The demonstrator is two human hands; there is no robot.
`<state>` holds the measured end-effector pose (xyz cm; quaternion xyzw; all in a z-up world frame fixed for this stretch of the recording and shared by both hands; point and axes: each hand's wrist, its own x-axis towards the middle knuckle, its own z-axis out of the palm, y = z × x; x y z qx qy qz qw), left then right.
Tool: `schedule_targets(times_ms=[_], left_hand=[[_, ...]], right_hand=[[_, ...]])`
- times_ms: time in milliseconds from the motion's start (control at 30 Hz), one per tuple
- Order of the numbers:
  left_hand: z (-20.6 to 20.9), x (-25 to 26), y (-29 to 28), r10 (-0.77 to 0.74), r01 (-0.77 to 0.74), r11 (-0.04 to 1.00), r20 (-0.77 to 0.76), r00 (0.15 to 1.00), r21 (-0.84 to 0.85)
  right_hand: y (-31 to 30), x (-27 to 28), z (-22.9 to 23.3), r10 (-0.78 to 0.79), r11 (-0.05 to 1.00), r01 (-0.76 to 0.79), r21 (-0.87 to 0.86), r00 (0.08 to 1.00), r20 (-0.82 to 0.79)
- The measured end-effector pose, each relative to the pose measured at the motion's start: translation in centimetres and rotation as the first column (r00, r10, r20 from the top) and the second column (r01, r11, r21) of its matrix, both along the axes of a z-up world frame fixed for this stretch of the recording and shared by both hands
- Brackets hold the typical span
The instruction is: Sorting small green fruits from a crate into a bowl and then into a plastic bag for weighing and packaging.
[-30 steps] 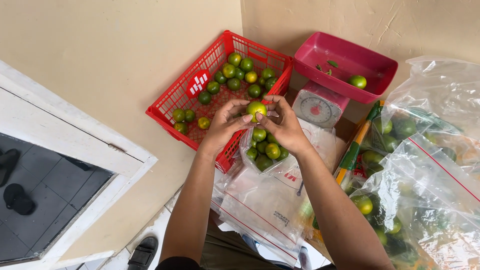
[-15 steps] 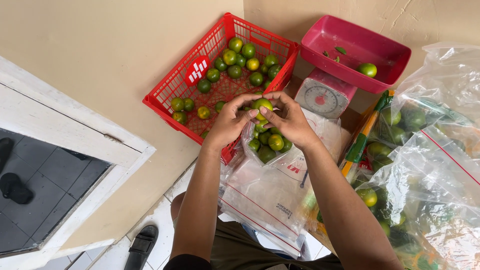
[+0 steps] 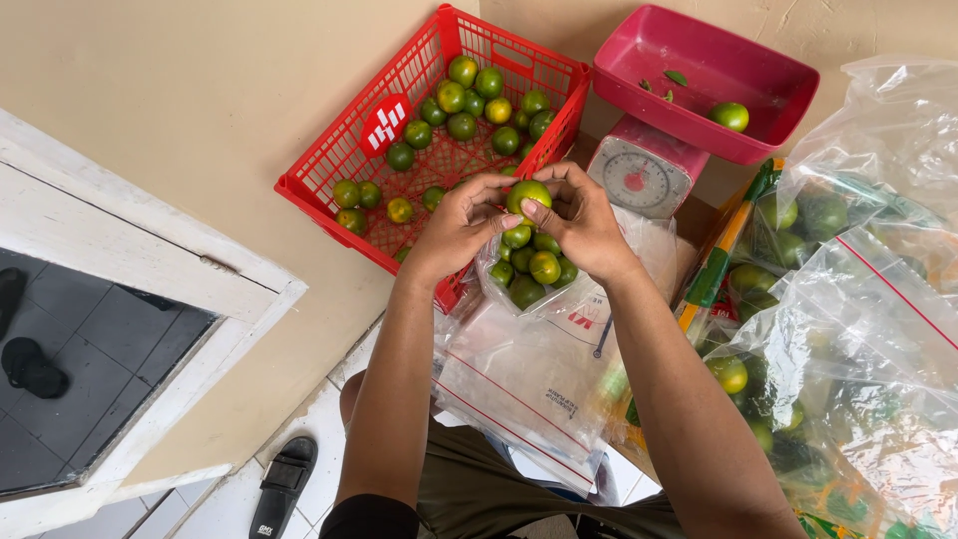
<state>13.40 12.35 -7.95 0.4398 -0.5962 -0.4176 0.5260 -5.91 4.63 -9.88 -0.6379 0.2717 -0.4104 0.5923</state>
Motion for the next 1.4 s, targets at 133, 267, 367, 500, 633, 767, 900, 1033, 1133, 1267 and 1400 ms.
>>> schedule_targets(times_ms=[133, 267, 367, 500, 633, 767, 900, 1033, 1133, 1267, 1400], left_hand=[[-0.3, -0.1, 0.0, 0.006, -0.006, 1.000, -0.010, 1.000, 0.014], [0.3, -0.2, 0.4, 0.025, -0.024, 0.999, -0.009, 1.000, 0.048], [0.4, -0.2, 0.5, 0.034, -0.033, 0.998, -0.016, 0.999, 0.053], [0.3, -0.2, 0.3, 0.025, -0.023, 0.998, -0.031, 0.999, 0.053], [0.3, -0.1, 0.2, 0.009, -0.008, 0.998, -0.010, 1.000, 0.061], [0.4, -0.4, 0.3, -0.038, 0.035, 0.999, 0.136, 0.990, 0.026], [1.1, -0.9, 0.8, -0.036, 0.048, 0.998, 0.249, 0.968, -0.041], [0.7, -0.7, 0.6, -0.029, 0.043, 0.998, 0.266, 0.963, -0.047], [0.4, -0.5, 0.5, -0.020, 0.031, 0.999, 0.246, 0.969, -0.039], [0.5, -0.6, 0.5, -0.030, 0.039, 0.999, 0.246, 0.969, -0.030], [0.7, -0.6, 0.5, -0.040, 0.058, 0.997, 0.273, 0.961, -0.056]], right_hand=[[0.0, -0.3, 0.1, 0.013, 1.000, -0.013, 0.013, 1.000, 0.002], [-1.1, -1.0, -0.5, -0.022, 0.997, 0.028, 0.069, 0.997, -0.079], [-1.4, -1.6, -0.3, -0.035, 0.997, 0.048, 0.067, 0.984, -0.172], [-0.8, -1.3, -0.5, 0.046, 0.997, -0.018, 0.081, 0.935, -0.351], [0.2, -0.6, 0.9, 0.099, 0.990, -0.138, -0.015, 0.779, -0.620], [0.6, -0.8, 1.4, 0.052, 0.978, -0.175, -0.113, 0.732, -0.679], [-0.5, -1.6, -0.2, 0.007, 0.976, -0.161, -0.145, 0.693, -0.721], [-0.6, -1.9, 0.1, 0.035, 0.979, -0.168, -0.115, 0.693, -0.720], [-1.0, -2.0, -0.7, -0.027, 0.975, -0.149, -0.165, 0.657, -0.753], [-0.4, -1.6, -0.5, -0.043, 0.961, -0.173, -0.216, 0.678, -0.734], [0.0, -1.3, 0.7, -0.135, 0.953, -0.152, -0.261, 0.558, -0.819]])
